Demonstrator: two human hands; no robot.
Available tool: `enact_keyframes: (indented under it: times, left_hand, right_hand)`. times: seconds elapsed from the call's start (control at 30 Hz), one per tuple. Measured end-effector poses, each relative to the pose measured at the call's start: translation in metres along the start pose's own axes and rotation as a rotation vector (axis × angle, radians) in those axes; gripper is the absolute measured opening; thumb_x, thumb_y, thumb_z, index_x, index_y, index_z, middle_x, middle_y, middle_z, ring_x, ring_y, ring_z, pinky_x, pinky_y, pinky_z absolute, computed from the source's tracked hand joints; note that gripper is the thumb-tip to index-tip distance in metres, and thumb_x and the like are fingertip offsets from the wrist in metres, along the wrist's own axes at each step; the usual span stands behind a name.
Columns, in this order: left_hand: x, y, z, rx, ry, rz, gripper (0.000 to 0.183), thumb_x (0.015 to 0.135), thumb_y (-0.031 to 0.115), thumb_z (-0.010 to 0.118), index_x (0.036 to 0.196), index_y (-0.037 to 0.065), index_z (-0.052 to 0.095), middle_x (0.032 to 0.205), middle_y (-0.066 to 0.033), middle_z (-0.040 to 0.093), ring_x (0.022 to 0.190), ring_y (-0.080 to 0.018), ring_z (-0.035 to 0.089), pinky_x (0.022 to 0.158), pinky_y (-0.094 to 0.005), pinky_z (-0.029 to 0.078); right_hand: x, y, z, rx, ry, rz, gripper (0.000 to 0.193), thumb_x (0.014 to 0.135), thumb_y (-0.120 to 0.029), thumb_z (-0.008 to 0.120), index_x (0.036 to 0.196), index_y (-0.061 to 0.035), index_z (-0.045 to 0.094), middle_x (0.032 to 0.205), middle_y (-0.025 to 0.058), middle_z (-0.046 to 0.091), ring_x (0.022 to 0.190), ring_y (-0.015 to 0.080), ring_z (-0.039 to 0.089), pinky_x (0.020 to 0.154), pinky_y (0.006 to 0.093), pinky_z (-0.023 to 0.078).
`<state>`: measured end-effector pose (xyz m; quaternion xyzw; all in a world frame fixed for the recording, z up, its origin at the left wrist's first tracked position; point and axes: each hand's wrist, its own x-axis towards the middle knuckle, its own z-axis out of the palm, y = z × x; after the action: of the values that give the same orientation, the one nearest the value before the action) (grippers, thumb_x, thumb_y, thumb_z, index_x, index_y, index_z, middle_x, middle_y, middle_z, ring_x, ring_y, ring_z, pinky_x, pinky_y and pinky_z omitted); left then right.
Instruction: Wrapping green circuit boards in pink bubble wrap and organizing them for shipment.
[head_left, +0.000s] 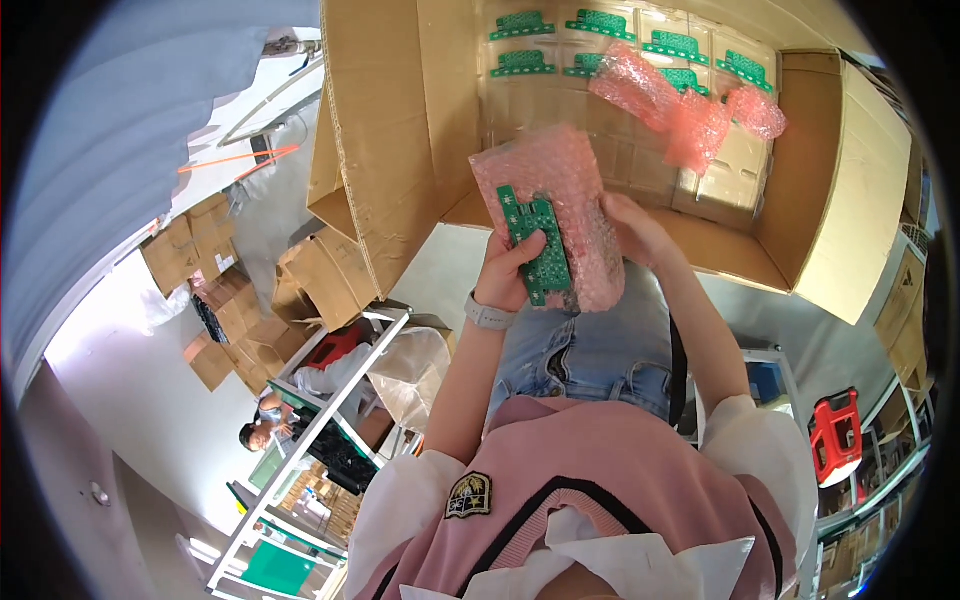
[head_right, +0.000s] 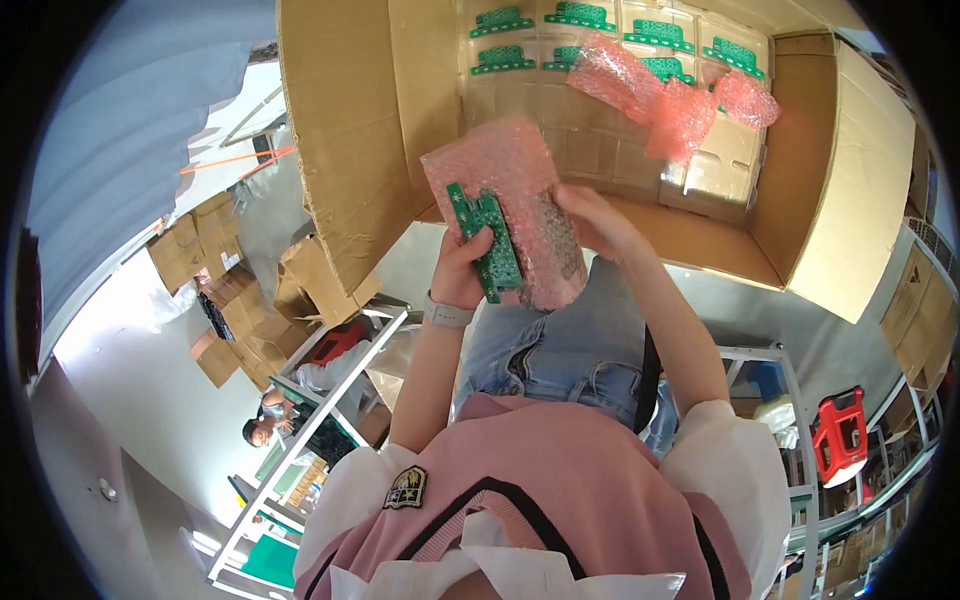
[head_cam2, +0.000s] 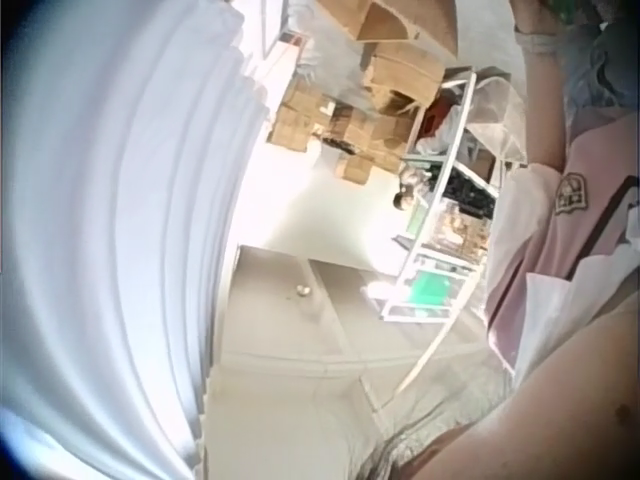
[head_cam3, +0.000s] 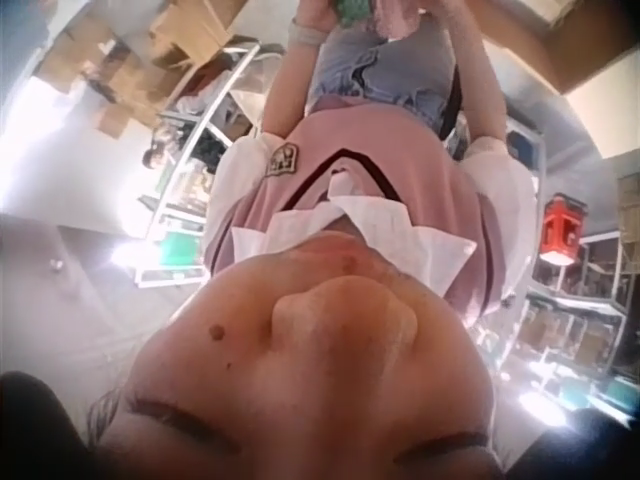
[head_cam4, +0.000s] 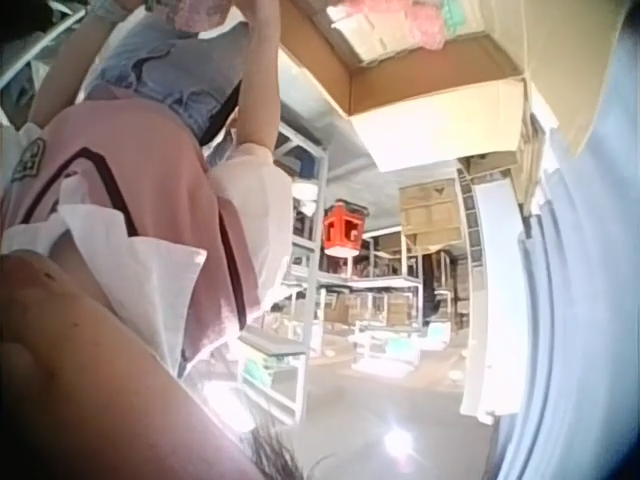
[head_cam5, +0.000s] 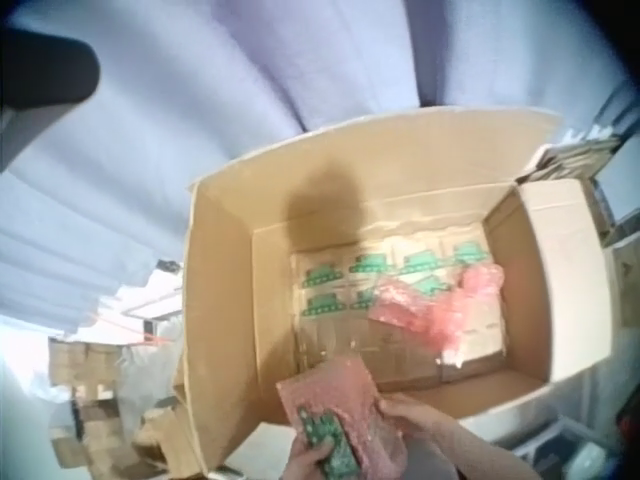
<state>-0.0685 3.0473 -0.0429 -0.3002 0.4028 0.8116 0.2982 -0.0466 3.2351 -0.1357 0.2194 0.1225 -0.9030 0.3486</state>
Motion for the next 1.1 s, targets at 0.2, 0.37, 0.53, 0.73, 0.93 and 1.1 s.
enact_keyframes:
  times: [0.2, 0.37, 0.53, 0.73, 0.93, 1.1]
  left_hand:
    - [0.008, -0.009, -0.007, 0.398, 0.116, 0.079, 0.024, 0.086, 0.002, 0.058, 0.109, 0.004, 0.056, 0.091, -0.0036, 0.063, 0.079, -0.0139, 0.061, 0.067, -0.0286, 0.052]
    - [0.017, -0.044, 0.009, 0.771, 0.295, 0.459, 0.022, 0.088, 0.003, 0.052, 0.110, 0.000, 0.054, 0.093, -0.0044, 0.062, 0.082, -0.0123, 0.058, 0.072, -0.0264, 0.048]
    - [0.025, -0.058, -0.007, 0.267, 0.101, 0.283, 0.030, 0.094, 0.009, 0.044, 0.124, 0.003, 0.044, 0.116, -0.0061, 0.053, 0.102, -0.0130, 0.052, 0.085, -0.0270, 0.044]
    - [0.016, -0.062, 0.007, 0.356, 0.053, 0.274, 0.038, 0.098, 0.024, 0.039, 0.132, 0.006, 0.036, 0.122, -0.0062, 0.049, 0.107, -0.0142, 0.050, 0.090, -0.0284, 0.042]
    - [0.006, -0.056, 0.024, 0.056, -0.058, 0.108, 0.048, 0.097, 0.039, 0.037, 0.131, 0.006, 0.039, 0.125, -0.0059, 0.049, 0.115, -0.0162, 0.047, 0.097, -0.0313, 0.038]
    - [0.013, -0.052, 0.007, 0.142, 0.086, 0.210, 0.039, 0.097, 0.032, 0.042, 0.128, 0.008, 0.042, 0.117, -0.0043, 0.054, 0.106, -0.0169, 0.052, 0.091, -0.0318, 0.043]
  right_hand:
    - [-0.018, 0.012, 0.017, -0.745, 0.247, -0.439, 0.044, 0.078, -0.016, 0.068, 0.117, -0.0006, 0.053, 0.112, 0.0091, 0.059, 0.095, 0.0228, 0.060, 0.080, 0.0348, 0.049]
    - [-0.020, 0.029, 0.067, -1.349, 0.410, -0.801, 0.043, 0.074, -0.007, 0.061, 0.115, 0.0003, 0.052, 0.100, 0.0155, 0.054, 0.086, 0.0369, 0.057, 0.073, 0.0394, 0.049]
    - [-0.026, 0.039, 0.079, -1.405, 0.452, -0.848, 0.052, 0.077, -0.011, 0.060, 0.126, -0.0021, 0.045, 0.117, 0.0136, 0.047, 0.094, 0.0327, 0.056, 0.075, 0.0401, 0.050]
    - [-0.035, 0.040, 0.079, -1.554, 0.518, -0.828, 0.051, 0.076, -0.005, 0.059, 0.125, 0.0021, 0.045, 0.123, 0.0157, 0.045, 0.097, 0.0312, 0.055, 0.075, 0.0365, 0.050]
    - [-0.023, 0.052, 0.075, -1.805, 0.674, -0.879, 0.055, 0.072, -0.008, 0.060, 0.124, 0.0044, 0.046, 0.121, 0.0150, 0.047, 0.099, 0.0341, 0.052, 0.080, 0.0381, 0.049]
    - [-0.036, 0.035, 0.068, -1.688, 0.417, -0.835, 0.062, 0.069, -0.016, 0.065, 0.125, 0.0031, 0.045, 0.120, 0.0174, 0.048, 0.098, 0.0365, 0.050, 0.089, 0.0418, 0.044]
